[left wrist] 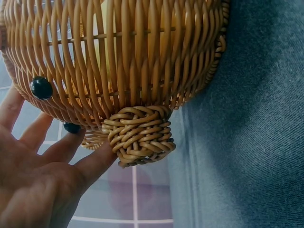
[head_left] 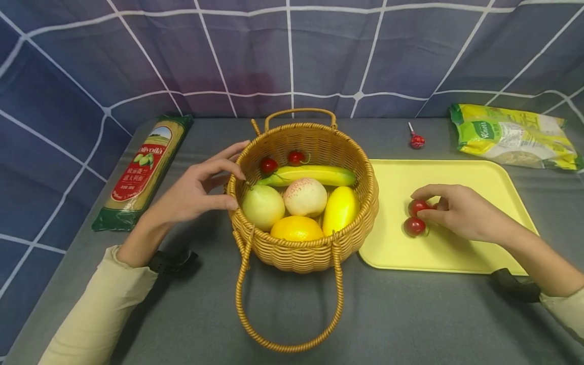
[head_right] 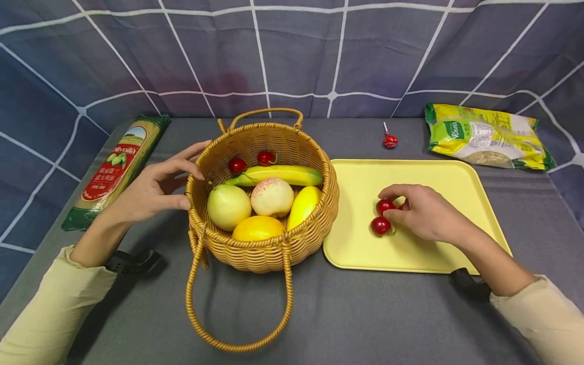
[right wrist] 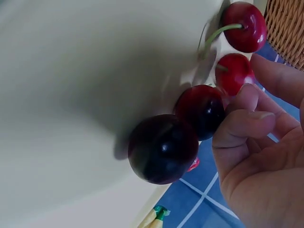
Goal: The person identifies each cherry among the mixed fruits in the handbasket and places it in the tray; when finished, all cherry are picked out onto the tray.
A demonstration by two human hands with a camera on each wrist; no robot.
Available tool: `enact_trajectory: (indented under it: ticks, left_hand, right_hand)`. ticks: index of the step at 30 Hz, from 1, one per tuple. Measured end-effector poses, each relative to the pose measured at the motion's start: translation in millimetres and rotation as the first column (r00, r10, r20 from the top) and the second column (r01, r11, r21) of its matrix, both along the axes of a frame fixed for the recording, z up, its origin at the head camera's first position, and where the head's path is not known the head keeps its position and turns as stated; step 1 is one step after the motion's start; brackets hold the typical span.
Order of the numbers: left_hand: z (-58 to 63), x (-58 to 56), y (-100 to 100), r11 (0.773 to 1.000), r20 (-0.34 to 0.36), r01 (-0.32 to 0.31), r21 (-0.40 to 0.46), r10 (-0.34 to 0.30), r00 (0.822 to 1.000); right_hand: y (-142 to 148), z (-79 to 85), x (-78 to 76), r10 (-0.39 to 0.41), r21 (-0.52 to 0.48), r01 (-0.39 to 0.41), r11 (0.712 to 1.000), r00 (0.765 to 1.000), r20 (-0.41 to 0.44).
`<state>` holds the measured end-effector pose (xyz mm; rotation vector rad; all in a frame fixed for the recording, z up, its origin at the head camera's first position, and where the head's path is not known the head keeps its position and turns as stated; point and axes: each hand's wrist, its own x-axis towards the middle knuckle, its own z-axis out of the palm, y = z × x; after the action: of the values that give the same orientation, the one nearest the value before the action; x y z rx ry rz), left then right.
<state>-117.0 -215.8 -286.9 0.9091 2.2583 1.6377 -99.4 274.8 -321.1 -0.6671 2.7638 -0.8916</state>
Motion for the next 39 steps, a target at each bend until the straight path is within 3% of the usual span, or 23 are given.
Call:
enact_trajectory:
  ticks: [13, 21, 25, 28, 33, 36, 39]
  left_hand:
    - [-0.5, 0.7, -0.5, 1.000, 0.003, 0.006, 0.013, -0.006, 1.000]
    - [-0.6, -0.2, 0.3, 1.000, 0.002, 0.012, 0.015, -0.012, 1.000]
    - [-0.2, 0.0, 0.4, 1.000, 0.000, 0.008, 0.010, -0.008, 1.000]
    - [0.0, 0.1, 0.5, 1.000, 0.000, 0.006, 0.008, -0.006, 1.000]
    - [0.1, -0.4, 1.0, 1.000, 0.005, 0.005, 0.014, -0.005, 1.000]
    - [-0.2, -0.7, 1.1, 1.000, 0.007, 0.010, 0.023, -0.010, 1.000]
    - [-0.4, -0.6, 0.6, 0.999, 0.007, 0.014, 0.029, -0.014, 1.000]
  right_hand:
    - [-3.0, 13.1, 0.9, -0.090, 0.007, 0.090, 0.996, 0.994, 0.067]
    - [-25.6, 49.2, 7.6, -0.165, -0.097, 0.177, 0.979, 0.979, 0.123]
    - [-49.9, 70.2, 11.2, -0.202, -0.160, 0.211, 0.964, 0.977, 0.071]
    - [-70.9, 82.9, 13.1, -0.192, -0.235, 0.183, 0.955, 0.981, -0.019]
    - [-102.8, 96.6, 11.3, -0.090, -0.360, 0.028, 0.933, 0.984, -0.156]
    - [-120.1, 98.9, 5.9, -0.011, -0.372, -0.071, 0.925, 0.977, -0.212]
    - [-136.3, 97.0, -2.4, 0.078, -0.321, -0.159, 0.934, 0.965, -0.251]
